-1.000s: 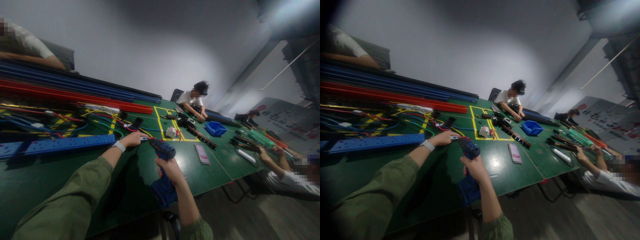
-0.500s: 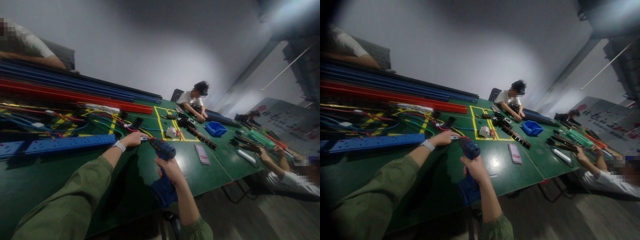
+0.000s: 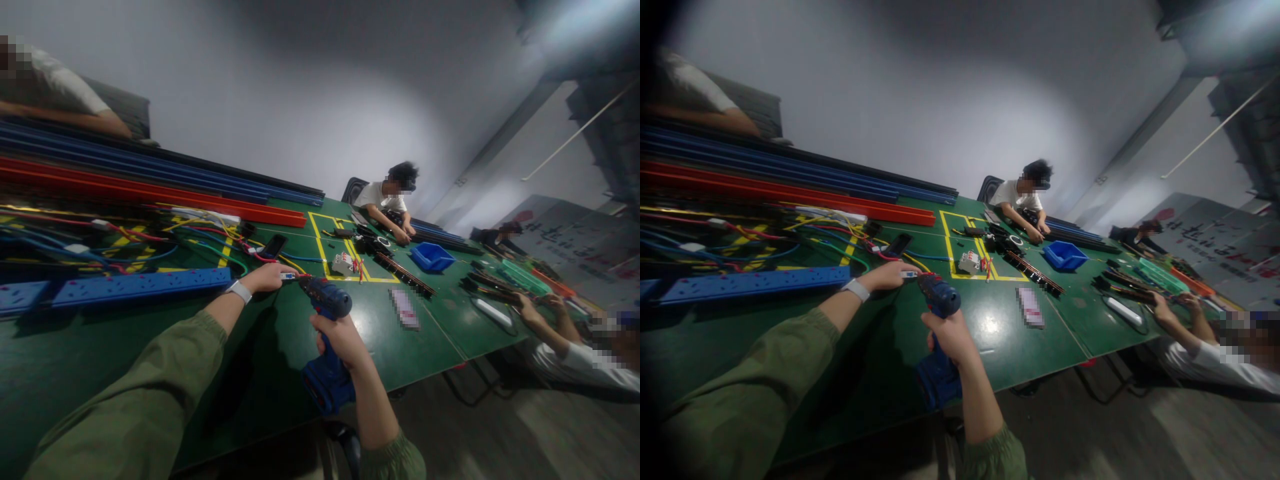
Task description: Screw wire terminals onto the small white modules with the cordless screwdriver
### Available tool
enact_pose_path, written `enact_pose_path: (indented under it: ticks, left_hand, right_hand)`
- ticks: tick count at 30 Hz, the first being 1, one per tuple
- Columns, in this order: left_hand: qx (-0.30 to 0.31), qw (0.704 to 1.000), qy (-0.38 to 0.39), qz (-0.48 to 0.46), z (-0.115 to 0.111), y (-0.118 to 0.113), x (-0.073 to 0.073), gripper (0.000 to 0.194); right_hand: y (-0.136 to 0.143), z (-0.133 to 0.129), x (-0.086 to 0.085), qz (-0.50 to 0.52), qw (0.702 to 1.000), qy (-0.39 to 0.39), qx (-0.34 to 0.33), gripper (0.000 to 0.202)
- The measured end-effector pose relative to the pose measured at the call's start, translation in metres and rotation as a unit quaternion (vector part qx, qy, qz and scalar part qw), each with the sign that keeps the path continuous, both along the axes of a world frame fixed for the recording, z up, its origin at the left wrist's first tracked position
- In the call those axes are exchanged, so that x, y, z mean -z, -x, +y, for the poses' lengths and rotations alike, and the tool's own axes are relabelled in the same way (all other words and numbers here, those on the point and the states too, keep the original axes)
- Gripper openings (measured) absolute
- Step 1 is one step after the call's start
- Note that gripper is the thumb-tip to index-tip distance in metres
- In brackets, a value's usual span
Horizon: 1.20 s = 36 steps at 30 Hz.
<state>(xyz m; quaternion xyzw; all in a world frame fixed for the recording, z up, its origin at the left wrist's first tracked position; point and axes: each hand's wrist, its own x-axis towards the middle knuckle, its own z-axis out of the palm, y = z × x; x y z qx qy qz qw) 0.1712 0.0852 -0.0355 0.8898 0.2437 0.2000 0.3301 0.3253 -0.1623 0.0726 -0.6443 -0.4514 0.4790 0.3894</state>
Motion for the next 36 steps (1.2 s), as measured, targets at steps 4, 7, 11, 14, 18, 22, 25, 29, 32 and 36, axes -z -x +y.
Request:
enact_pose_path:
  ticks: [4, 7, 11, 14, 18, 22, 25, 29, 32, 36]
  left_hand:
    - [0.004, 1.000, 0.001, 0.005, 0.0003, 0.0004, -0.0008, 0.059]
    - [0.003, 1.000, 0.001, 0.008, -0.0003, 0.0004, -0.0016, 0.059]
    - [-0.004, 1.000, 0.010, 0.009, -0.0021, 0.0000, -0.0034, 0.056]
    - [-0.003, 1.000, 0.018, 0.007, -0.0038, 0.0002, -0.0056, 0.054]
    - [-0.002, 1.000, 0.023, -0.001, -0.0056, 0.0010, -0.0077, 0.052]
    - [-0.003, 1.000, 0.024, 0.000, -0.0046, 0.0007, -0.0065, 0.054]
    - [-0.002, 1.000, 0.016, 0.002, -0.0015, -0.0005, -0.0030, 0.058]
    - [0.004, 1.000, 0.012, 0.005, 0.0014, -0.0009, 0.0003, 0.062]
    - [0.002, 1.000, 0.014, 0.004, 0.0005, 0.0001, -0.0004, 0.060]
    - [-0.004, 1.000, 0.008, 0.005, -0.0001, 0.0006, -0.0009, 0.059]
  right_hand:
    - [-0.0001, 0.0003, 0.0011, 0.006, 1.000, -0.006, 0.002, 0.022]
    - [0.0000, 0.0004, 0.0012, -0.001, 1.000, -0.002, 0.001, 0.021]
    - [0.0007, 0.0004, -0.0009, -0.002, 1.000, 0.004, 0.003, 0.022]
    - [0.0009, 0.0005, -0.0020, 0.002, 1.000, -0.005, 0.000, 0.023]
    - [0.0003, 0.0008, -0.0008, 0.002, 1.000, -0.006, -0.003, 0.021]
    - [-0.0003, 0.0014, 0.0019, 0.011, 1.000, -0.006, 0.004, 0.020]
    - [-0.0004, 0.0018, 0.0036, 0.012, 1.000, -0.009, 0.006, 0.020]
    - [-0.0006, 0.0020, 0.0045, 0.018, 1.000, -0.014, 0.007, 0.020]
    - [-0.0009, 0.0017, 0.0044, 0.020, 1.000, -0.012, 0.000, 0.019]
    - [-0.0014, 0.0017, 0.0049, 0.014, 1.000, 0.000, 0.004, 0.020]
